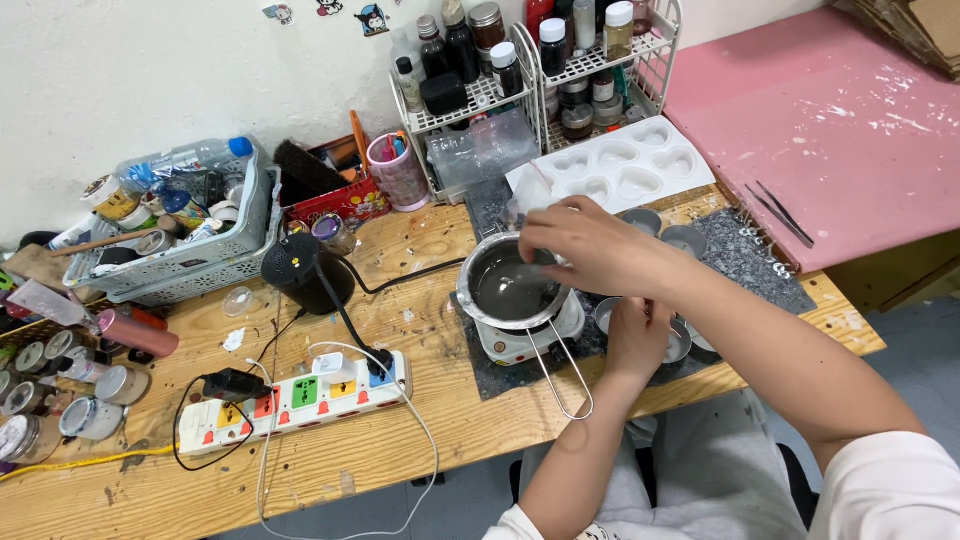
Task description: Preparing wicks and melting wax for candle making.
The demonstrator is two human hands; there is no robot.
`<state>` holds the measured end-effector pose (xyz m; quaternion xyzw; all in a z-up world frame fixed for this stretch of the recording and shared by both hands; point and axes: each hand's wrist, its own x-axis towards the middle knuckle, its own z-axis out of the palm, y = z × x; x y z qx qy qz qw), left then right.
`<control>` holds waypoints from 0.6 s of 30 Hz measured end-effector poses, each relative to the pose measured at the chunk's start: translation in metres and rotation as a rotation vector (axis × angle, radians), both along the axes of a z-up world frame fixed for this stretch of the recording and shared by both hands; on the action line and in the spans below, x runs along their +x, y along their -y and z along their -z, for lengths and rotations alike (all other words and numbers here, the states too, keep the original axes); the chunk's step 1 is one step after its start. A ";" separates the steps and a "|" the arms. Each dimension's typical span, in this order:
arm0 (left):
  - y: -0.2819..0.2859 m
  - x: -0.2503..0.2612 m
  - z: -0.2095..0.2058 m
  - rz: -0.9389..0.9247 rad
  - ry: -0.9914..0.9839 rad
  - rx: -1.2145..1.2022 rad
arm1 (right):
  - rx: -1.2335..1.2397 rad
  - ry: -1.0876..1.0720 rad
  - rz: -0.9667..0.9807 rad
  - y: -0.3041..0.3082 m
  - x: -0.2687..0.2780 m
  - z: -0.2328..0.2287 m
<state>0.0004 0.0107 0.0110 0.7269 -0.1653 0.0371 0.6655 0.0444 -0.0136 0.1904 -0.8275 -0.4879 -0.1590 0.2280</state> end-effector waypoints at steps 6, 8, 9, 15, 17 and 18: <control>0.002 0.002 0.008 -0.019 0.108 0.006 | -0.030 -0.176 0.207 0.019 -0.001 0.004; 0.001 0.000 0.001 0.010 0.054 -0.035 | 0.065 -0.124 0.182 0.035 -0.016 -0.006; 0.001 -0.001 -0.002 0.036 -0.001 -0.075 | 0.157 -0.071 0.155 0.043 -0.023 -0.010; 0.005 0.006 0.008 0.119 -0.231 -0.454 | 0.507 -0.176 0.552 0.118 -0.063 0.049; 0.004 -0.002 0.002 0.111 -0.199 -0.432 | 0.478 -0.268 0.607 0.125 -0.073 0.073; 0.004 -0.007 0.001 0.098 -0.173 -0.410 | 0.446 -0.368 0.659 0.129 -0.079 0.086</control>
